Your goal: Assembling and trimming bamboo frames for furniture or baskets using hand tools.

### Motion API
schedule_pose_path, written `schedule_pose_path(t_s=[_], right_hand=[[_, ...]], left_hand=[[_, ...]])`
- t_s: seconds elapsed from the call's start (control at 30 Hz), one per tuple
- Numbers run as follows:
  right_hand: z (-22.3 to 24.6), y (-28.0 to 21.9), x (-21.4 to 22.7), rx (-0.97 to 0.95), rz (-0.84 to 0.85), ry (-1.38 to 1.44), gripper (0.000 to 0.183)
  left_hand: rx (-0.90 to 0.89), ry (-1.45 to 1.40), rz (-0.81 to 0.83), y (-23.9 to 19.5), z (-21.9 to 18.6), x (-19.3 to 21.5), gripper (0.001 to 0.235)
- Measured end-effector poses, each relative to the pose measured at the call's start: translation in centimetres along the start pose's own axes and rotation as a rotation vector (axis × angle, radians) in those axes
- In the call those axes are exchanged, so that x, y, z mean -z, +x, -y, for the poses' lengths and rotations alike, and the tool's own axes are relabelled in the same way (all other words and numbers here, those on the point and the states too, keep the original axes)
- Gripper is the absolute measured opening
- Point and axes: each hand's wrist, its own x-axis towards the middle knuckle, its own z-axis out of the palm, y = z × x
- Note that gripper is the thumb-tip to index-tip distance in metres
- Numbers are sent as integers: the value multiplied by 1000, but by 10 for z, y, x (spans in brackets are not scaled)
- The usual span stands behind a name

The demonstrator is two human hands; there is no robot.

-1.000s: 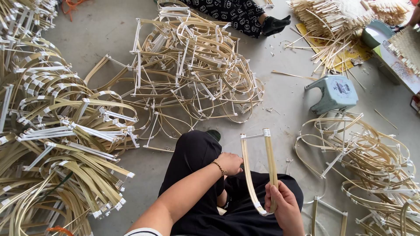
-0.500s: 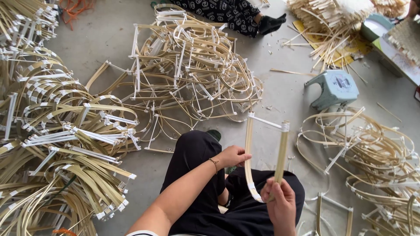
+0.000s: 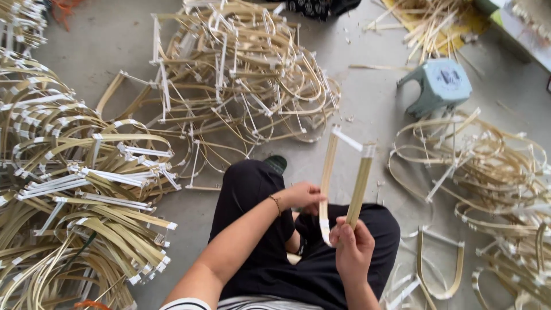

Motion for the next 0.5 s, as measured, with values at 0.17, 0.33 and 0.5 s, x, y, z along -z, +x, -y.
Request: schedule_pose_path(t_s=[0.17,0.33,0.5], right_hand=[[28,-2,-13,156,39,-17,24],[60,-9,3,277,-124,-622,26],[93,2,14,535,-91,-1186,23]], left_hand=[[-218,-20,-270,-24,-25,-17,29],[-377,211,-524,-73,-70,-27,25],[-661,181,-643,-112,-96,-37,16]])
